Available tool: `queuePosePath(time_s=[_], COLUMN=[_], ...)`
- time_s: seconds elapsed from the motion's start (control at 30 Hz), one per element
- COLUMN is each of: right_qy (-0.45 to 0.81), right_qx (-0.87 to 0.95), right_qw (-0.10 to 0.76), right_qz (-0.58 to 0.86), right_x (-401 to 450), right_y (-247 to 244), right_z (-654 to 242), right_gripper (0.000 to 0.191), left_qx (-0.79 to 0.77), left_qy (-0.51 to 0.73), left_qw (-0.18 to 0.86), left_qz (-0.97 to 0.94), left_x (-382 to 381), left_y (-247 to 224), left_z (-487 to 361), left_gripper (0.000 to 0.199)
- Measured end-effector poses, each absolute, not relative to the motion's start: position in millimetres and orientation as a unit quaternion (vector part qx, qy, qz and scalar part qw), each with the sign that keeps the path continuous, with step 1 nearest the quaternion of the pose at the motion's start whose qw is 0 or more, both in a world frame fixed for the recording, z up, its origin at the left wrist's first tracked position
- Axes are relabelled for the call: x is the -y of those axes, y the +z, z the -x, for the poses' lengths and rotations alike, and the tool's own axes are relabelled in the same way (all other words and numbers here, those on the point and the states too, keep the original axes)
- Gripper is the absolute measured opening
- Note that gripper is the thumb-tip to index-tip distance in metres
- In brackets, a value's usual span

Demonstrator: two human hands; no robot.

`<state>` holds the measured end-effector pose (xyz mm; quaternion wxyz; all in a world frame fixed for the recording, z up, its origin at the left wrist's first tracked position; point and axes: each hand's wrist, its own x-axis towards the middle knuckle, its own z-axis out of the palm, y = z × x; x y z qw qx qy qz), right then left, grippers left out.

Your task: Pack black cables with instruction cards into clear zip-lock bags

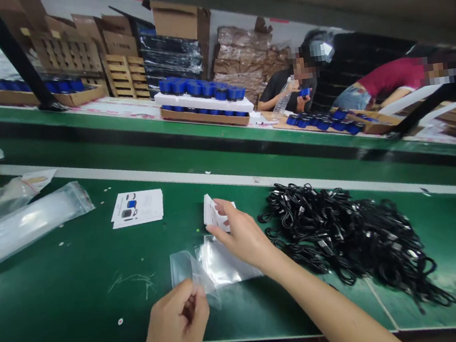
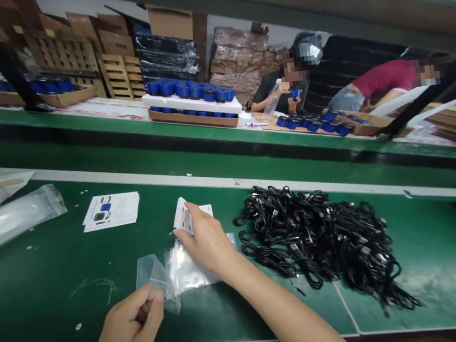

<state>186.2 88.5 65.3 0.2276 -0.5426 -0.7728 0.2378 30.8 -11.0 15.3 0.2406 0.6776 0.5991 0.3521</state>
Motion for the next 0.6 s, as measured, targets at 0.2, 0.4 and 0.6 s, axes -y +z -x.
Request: queuePosePath(time_s=[0.2,0.4,0.6], right_qy=[0.247,0.229,0.206], right_qx=[0.769,0.749,0.677], right_qw=[0.200,0.221,0.338], right_qz=[0.555,0.581,0.620], right_x=[-90,-96,-80], right_y=[60,52,67], right_z=[-184,-186,-202], right_gripper=[0.060,0.056,0.033], left_qx=[-0.596,-0.596,-0.610], left_qy=[0.358,0.355,0.395], left_qw=[0.245,0.249,0.419], left_qz=[-0.676,-0.676,-0.545], left_x=[12,11,9], left_y=[16,18,21], left_z=[-32,-31,-26], left_gripper=[0.033,0.034,0.035])
